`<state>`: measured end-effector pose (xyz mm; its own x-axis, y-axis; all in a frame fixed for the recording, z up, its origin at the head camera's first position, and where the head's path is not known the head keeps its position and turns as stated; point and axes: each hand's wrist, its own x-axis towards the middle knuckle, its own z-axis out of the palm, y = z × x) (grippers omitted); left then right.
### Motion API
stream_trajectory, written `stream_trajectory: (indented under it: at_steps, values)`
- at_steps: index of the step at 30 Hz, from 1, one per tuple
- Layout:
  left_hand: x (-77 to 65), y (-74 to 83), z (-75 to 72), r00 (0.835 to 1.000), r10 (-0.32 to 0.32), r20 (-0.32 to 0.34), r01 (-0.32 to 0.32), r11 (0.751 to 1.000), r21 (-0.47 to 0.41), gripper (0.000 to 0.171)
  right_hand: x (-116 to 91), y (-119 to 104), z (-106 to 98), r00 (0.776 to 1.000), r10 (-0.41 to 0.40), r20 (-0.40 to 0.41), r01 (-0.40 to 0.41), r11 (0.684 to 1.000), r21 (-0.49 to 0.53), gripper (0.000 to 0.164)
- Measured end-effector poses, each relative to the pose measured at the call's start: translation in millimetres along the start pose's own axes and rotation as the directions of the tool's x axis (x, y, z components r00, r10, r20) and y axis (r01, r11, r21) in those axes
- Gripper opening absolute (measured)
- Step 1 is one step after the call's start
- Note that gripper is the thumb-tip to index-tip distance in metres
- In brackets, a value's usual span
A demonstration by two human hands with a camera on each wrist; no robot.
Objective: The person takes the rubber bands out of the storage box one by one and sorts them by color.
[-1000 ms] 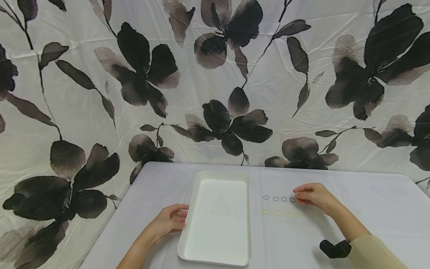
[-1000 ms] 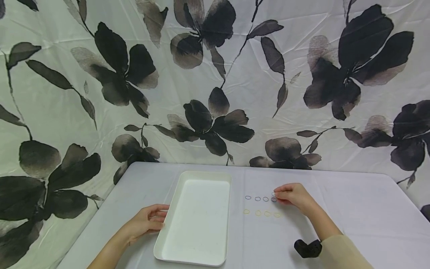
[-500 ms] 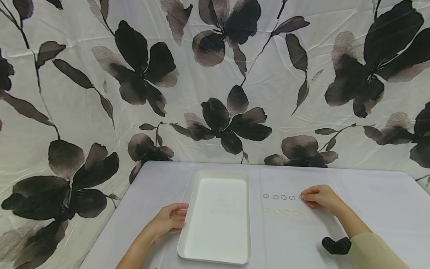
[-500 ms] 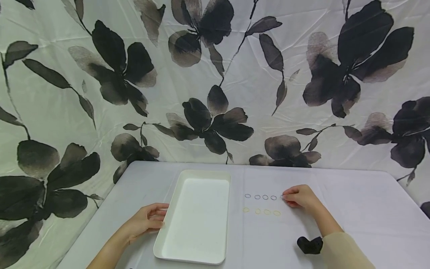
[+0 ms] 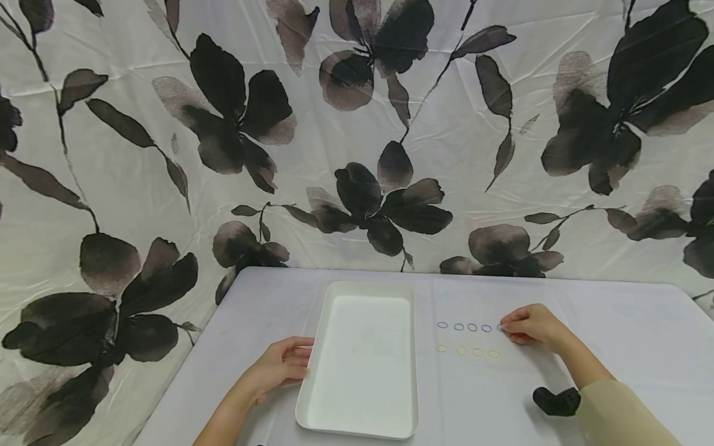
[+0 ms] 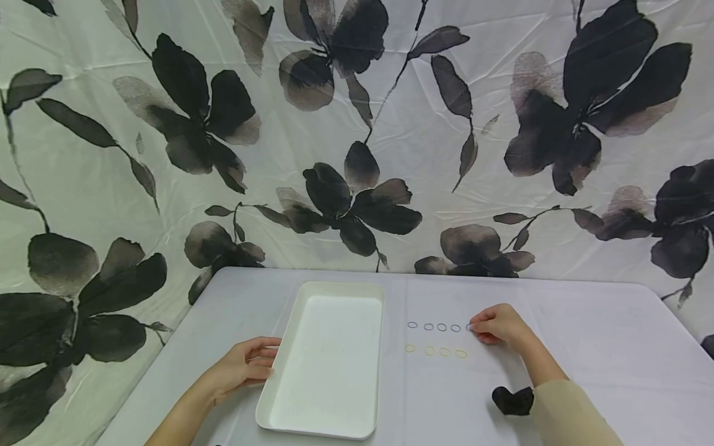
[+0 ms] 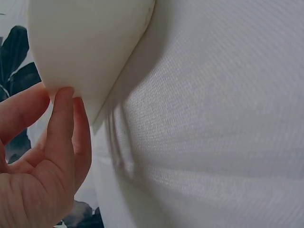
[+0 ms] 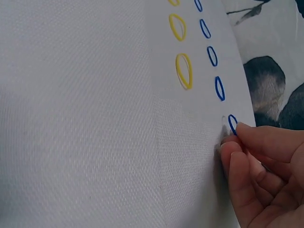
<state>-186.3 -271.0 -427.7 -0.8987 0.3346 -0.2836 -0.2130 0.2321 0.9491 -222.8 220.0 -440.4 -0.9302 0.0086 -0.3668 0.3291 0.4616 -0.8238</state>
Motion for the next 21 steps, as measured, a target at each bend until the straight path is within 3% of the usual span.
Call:
stream_trajectory:
  at_steps: [11, 17, 19, 21]
  values:
    - [-1.1, -1.8, -0.5, 1.000, -0.004, 0.028, 0.004, 1.000, -0.003, 0.061, -6, 2, -6, 1.000, 0.009, 0.018, -0.009, 1.000, 0.004, 0.025]
    - [2.0, -5.9, -4.8, 0.997, 0.010, 0.074, -0.007, 0.999, -0.038, 0.063, -13, 4, -23, 0.998, -0.053, 0.042, 0.054, 0.998, -0.033, 0.036]
    - [2.9, -9.6, -7.0, 0.995, 0.037, 0.092, -0.036, 0.999, -0.012, 0.064, -19, 7, -31, 0.994, -0.082, 0.069, 0.087, 0.993, -0.077, 0.041]
    - [1.3, -13.7, -10.0, 0.991, 0.098, 0.089, -0.105, 0.991, 0.082, 0.064, -27, 10, -39, 0.988, -0.141, 0.061, 0.149, 0.975, -0.162, 0.043]
